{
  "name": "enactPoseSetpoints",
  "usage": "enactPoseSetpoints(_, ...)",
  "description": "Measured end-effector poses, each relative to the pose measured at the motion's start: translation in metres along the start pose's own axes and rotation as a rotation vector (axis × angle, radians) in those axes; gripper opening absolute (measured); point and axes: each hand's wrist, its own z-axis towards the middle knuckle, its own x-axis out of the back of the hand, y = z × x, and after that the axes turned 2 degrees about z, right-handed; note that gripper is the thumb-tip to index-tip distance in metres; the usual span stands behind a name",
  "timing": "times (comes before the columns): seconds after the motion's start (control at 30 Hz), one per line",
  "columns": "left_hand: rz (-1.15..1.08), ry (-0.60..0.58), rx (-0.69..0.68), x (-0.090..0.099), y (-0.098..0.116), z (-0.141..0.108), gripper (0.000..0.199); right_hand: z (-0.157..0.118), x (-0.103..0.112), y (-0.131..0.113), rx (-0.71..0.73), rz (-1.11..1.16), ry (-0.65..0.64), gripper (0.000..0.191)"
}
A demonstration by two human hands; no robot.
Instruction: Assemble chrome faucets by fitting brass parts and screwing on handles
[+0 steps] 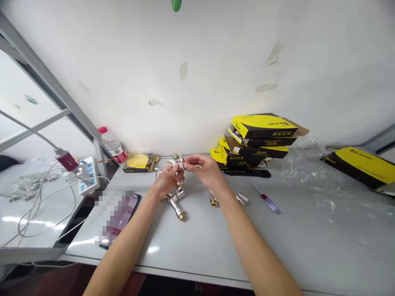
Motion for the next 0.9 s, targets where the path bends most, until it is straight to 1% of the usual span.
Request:
enactPoseSetpoints(0.17, 0.003, 0.013, -0.010, 0.000, 0.002, -0.001, 0.043, -0.002, -0.005, -0.004, 0.031, -0.045, 0.009, 0.041)
enactPoseSetpoints(0.3, 0.012, 0.000, 0.006, -0.001, 0.002, -0.002, 0.046, -0.001, -0.003, -0.002, -0.028, 0.031, 0.011, 0.047)
enactPoseSetpoints(0.47, 0.005, 0.002, 0.019, -0.001, 0.001, -0.004, 0.046, -0.002, 0.003, -0.002, -0.154, 0.112, -0.108, 0.050)
enactPoseSetpoints(0.57, 0.009, -0.024, 0.022, 0.001, 0.001, -0.005, 0.044, -0.005, 0.006, -0.004, -0.206, 0.091, -0.178, 0.051)
enactPoseSetpoints(0.7, -0.005, -0.021, 0.044, 0.001, -0.001, -0.005, 0.043, -0.007, 0.010, -0.007, -0.253, 0.044, -0.241, 0.051)
enactPoseSetpoints(0.8, -0.022, -0.044, 0.041, -0.003, -0.004, -0.004, 0.043, -0.006, 0.015, -0.005, -0.261, 0.098, -0.276, 0.054)
enactPoseSetpoints(0.9, -0.019, -0.057, 0.042, -0.007, -0.004, -0.003, 0.042, -0.005, 0.018, 0.000, -0.260, 0.153, -0.264, 0.058)
